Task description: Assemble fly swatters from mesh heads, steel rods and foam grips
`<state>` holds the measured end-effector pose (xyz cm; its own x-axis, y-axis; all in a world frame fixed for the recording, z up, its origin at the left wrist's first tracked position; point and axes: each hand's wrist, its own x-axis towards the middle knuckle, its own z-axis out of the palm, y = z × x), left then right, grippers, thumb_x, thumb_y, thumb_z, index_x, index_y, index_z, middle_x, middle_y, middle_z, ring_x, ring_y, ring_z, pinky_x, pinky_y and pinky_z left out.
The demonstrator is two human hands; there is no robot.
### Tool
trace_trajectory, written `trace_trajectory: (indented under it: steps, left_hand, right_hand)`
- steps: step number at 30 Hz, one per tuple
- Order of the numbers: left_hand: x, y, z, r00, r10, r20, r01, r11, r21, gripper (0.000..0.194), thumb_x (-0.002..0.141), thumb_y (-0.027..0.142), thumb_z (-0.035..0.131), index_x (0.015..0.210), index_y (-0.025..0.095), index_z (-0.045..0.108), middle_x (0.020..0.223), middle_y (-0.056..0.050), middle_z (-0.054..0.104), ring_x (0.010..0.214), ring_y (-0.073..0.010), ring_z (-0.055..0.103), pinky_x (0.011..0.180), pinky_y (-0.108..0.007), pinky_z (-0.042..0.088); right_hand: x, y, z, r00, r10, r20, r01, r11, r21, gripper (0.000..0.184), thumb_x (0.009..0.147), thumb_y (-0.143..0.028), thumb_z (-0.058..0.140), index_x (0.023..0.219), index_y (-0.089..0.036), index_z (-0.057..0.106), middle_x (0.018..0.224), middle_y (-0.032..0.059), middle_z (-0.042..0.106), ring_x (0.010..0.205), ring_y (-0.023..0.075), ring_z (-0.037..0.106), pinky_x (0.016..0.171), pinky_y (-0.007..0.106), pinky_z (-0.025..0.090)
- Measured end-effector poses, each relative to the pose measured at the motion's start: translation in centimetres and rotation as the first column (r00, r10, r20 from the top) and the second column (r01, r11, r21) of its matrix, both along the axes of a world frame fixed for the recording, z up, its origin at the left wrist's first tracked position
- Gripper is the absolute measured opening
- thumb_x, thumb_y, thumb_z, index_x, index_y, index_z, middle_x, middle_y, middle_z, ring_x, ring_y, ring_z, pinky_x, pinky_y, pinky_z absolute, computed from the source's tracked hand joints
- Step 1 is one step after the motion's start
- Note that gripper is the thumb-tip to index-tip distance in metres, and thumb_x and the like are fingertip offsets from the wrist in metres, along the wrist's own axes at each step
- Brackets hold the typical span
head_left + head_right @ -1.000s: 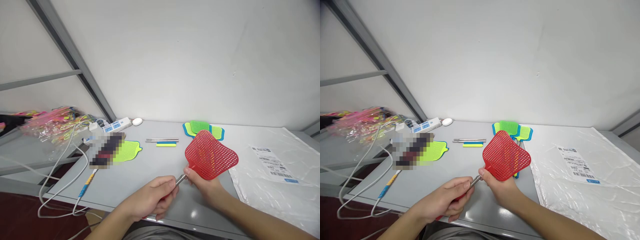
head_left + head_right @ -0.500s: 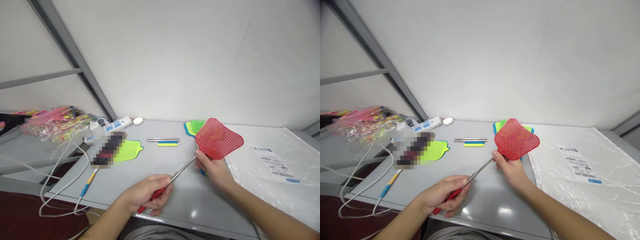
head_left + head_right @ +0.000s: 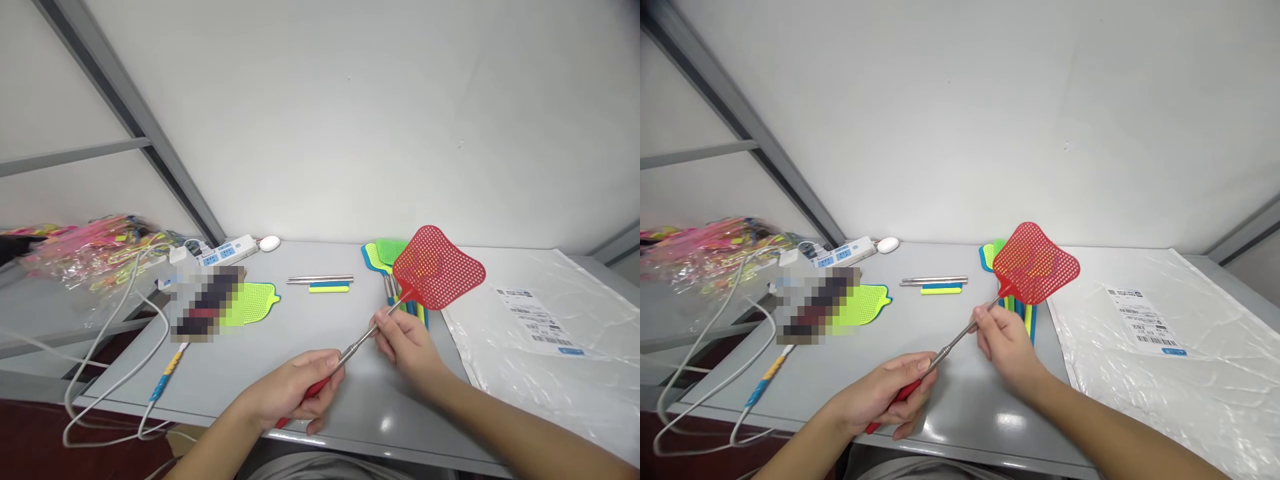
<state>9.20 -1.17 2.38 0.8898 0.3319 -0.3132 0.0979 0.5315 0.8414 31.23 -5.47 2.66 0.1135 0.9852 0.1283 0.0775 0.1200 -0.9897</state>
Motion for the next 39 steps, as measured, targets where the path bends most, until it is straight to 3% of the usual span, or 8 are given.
trace_trajectory:
  steps: [5, 11, 14, 18, 20, 23, 29, 39]
  left_hand:
    - [0.0, 0.0, -0.2, 1.000, 0.014, -0.001, -0.014, 1.000, -0.005, 0.037, 0.099, 0.050, 0.038, 0.079, 0.020, 0.044, 0.044, 0.012, 0.029, 0.033, -0.0039, 0.016, 0.045, -0.020, 0.041]
    - [0.1, -0.2, 0.1, 1.000, 0.019, 0.022, -0.019, 1.000, 0.020, 0.038, 0.101, 0.045, 0.035, 0.076, 0.018, 0.046, 0.040, 0.012, 0.033, 0.029, -0.0037, 0.017, 0.051, -0.023, 0.044]
    - [0.2, -0.3, 0.1, 0.999, 0.030, 0.010, -0.030, 0.999, 0.027, 0.039, 0.101, 0.043, 0.035, 0.075, 0.018, 0.048, 0.037, 0.011, 0.034, 0.028, -0.0040, 0.020, 0.057, -0.025, 0.046]
    - [0.2, -0.3, 0.0, 1.000, 0.016, -0.017, -0.016, 1.000, 0.018, 0.036, 0.100, 0.042, 0.037, 0.078, 0.017, 0.051, 0.037, 0.011, 0.035, 0.028, -0.0043, 0.020, 0.057, -0.026, 0.046]
    - [0.2, -0.3, 0.0, 1.000, 0.010, -0.021, -0.010, 1.000, 0.018, 0.034, 0.100, 0.042, 0.038, 0.082, 0.017, 0.053, 0.037, 0.011, 0.038, 0.028, -0.0043, 0.020, 0.057, -0.026, 0.045]
    - [0.3, -0.3, 0.1, 1.000, 0.013, -0.028, -0.012, 1.000, 0.028, 0.034, 0.100, 0.043, 0.037, 0.085, 0.017, 0.053, 0.038, 0.011, 0.037, 0.028, -0.0043, 0.019, 0.056, -0.026, 0.044]
    - [0.4, -0.2, 0.3, 0.999, 0.020, -0.029, -0.019, 0.999, 0.037, 0.038, 0.099, 0.050, 0.039, 0.079, 0.019, 0.046, 0.043, 0.014, 0.025, 0.032, -0.0036, 0.016, 0.054, -0.025, 0.043]
    - [0.1, -0.1, 0.0, 1.000, 0.019, -0.008, -0.018, 1.000, 0.020, 0.039, 0.098, 0.052, 0.039, 0.076, 0.020, 0.041, 0.047, 0.013, 0.025, 0.034, -0.0033, 0.014, 0.051, -0.023, 0.041]
  right_hand:
    - [2.3, 0.9, 1.3, 0.983, -0.171, -0.069, 0.173, 0.984, 0.031, 0.044, 0.095, -0.052, 0.050, 0.063, -0.022, 0.051, 0.043, -0.0057, 0.039, 0.046, 0.0120, 0.039, 0.053, 0.028, 0.037]
    - [1.7, 1.0, 0.7, 0.977, -0.138, -0.161, 0.137, 0.990, -0.017, 0.033, 0.093, -0.052, 0.053, 0.079, -0.022, 0.054, 0.046, -0.0086, 0.038, 0.048, 0.0111, 0.039, 0.055, 0.026, 0.039]
    - [0.6, 0.5, 0.1, 0.990, -0.069, -0.119, 0.064, 0.997, -0.049, 0.031, 0.089, -0.051, 0.060, 0.079, -0.022, 0.053, 0.053, -0.0079, 0.042, 0.049, 0.0098, 0.038, 0.051, 0.024, 0.034]
    - [-1.0, -0.4, -0.1, 0.989, 0.149, -0.021, -0.150, 0.986, -0.077, 0.027, 0.086, -0.046, 0.064, 0.080, -0.020, 0.058, 0.067, -0.0031, 0.052, 0.060, 0.0109, 0.046, 0.057, 0.025, 0.036]
    - [-1.5, -0.7, 0.0, 0.974, 0.220, -0.051, -0.225, 0.966, -0.126, 0.027, 0.085, -0.045, 0.065, 0.081, -0.019, 0.058, 0.065, -0.0039, 0.051, 0.059, 0.0105, 0.045, 0.056, 0.024, 0.035]
    - [-1.6, -0.7, 0.0, 0.962, 0.231, -0.145, -0.255, 0.948, -0.188, 0.032, 0.084, -0.050, 0.065, 0.079, -0.020, 0.055, 0.055, -0.0079, 0.043, 0.049, 0.0085, 0.037, 0.048, 0.023, 0.028]
    - [-1.0, -0.2, -0.6, 0.956, 0.226, -0.187, -0.258, 0.951, -0.170, 0.036, 0.086, -0.053, 0.061, 0.082, -0.018, 0.057, 0.046, -0.0098, 0.039, 0.043, 0.0077, 0.032, 0.044, 0.022, 0.023]
    - [1.5, 1.1, 1.3, 0.988, 0.082, -0.129, -0.087, 0.996, -0.034, 0.040, 0.089, -0.054, 0.057, 0.074, -0.018, 0.064, 0.039, -0.0066, 0.039, 0.051, 0.0139, 0.049, 0.059, 0.029, 0.041]
